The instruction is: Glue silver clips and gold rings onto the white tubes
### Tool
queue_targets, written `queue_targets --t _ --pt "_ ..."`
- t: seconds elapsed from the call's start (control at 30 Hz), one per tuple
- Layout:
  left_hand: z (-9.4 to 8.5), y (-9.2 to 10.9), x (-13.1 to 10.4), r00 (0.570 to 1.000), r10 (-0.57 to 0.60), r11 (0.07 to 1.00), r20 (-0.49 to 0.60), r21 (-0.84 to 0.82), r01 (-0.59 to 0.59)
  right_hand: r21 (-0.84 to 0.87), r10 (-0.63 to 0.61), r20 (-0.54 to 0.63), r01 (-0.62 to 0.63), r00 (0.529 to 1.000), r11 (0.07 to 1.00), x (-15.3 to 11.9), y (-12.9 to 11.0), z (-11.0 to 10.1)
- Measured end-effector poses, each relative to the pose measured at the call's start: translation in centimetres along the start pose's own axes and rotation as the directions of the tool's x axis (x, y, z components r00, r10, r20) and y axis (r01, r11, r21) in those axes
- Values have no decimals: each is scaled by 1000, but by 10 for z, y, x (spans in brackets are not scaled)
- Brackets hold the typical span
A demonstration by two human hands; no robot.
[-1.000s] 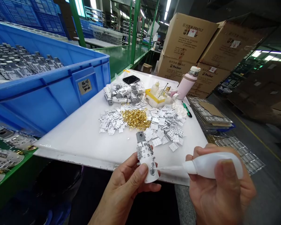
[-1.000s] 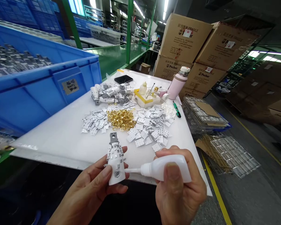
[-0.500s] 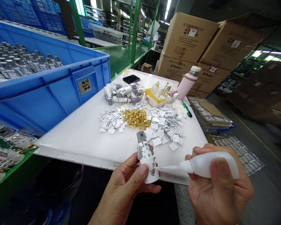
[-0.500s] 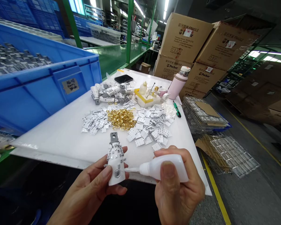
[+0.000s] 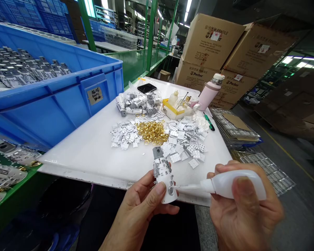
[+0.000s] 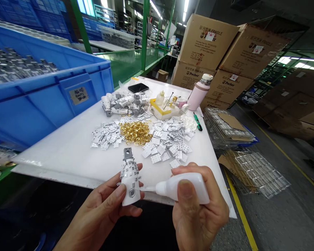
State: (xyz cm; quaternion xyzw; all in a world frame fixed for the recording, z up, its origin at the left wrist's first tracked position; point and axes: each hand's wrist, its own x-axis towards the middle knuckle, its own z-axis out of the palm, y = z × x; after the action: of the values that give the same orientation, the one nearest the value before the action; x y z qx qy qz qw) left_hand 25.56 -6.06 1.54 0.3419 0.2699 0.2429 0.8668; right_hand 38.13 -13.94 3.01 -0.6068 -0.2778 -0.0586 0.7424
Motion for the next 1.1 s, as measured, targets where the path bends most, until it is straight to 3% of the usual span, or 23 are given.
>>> queue_targets --t 0.33,0.53,0.73,1.1 --pt "2 1 -2 1000 -2 1000 -17 12 2 24 17 12 -18 1000 1000 0 0 0" --pt "-5 2 0 998 -30 999 58 23 28 148 1 -58 7 998 989 1 -4 -4" --pt "-5 1 -1 998 -20 1000 57 26 18 44 -26 -8 26 1000 999 -2 -4 -5" --pt "-2 5 -1 997 -30 999 65 44 28 28 -8 -12 9 1000 1000 -1 -2 -4"
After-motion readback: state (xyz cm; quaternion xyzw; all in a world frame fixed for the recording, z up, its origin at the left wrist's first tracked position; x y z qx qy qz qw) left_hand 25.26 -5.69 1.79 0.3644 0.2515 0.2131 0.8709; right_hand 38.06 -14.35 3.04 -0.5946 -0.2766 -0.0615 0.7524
